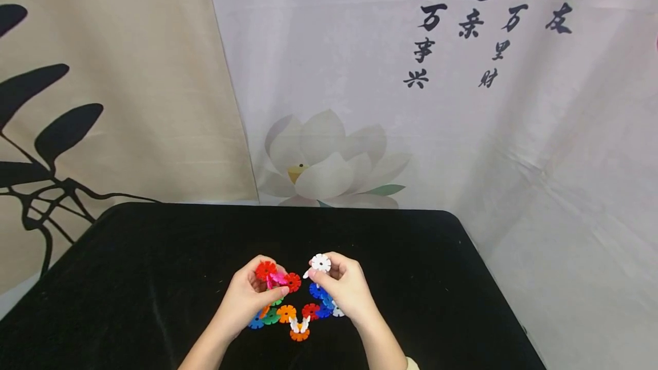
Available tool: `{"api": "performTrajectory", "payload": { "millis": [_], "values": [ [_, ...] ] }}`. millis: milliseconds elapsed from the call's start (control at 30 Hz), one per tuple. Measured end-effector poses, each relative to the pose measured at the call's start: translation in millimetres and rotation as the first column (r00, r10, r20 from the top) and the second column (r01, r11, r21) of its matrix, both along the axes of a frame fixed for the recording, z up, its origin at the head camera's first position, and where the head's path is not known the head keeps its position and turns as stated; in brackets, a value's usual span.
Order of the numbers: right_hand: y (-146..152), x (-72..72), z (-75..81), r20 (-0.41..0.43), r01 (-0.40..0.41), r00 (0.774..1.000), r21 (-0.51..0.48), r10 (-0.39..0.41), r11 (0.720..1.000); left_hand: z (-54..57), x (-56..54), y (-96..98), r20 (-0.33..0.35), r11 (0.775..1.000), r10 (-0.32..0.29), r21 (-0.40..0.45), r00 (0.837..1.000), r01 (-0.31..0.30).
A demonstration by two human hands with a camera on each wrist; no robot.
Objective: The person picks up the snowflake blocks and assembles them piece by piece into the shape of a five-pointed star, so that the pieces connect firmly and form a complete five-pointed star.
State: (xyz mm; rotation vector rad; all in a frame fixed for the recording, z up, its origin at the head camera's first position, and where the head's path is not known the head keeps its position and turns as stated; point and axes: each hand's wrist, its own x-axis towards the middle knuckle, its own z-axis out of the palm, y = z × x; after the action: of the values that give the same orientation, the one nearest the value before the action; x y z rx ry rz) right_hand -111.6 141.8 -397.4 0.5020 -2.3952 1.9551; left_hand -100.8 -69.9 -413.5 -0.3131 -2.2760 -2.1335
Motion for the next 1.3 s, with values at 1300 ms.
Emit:
{"api": "performTrajectory", "payload": {
  "millis": [1300],
  "values": [
    [-21, -9.6, -4.1, -0.071, -0.046, 0.997, -0.124, 0.037, 0.991, 2.3, -19.6, -13.8, -0.048, 1.0, -0.018, -0.014, 0.999, 0.018]
  ]
}}
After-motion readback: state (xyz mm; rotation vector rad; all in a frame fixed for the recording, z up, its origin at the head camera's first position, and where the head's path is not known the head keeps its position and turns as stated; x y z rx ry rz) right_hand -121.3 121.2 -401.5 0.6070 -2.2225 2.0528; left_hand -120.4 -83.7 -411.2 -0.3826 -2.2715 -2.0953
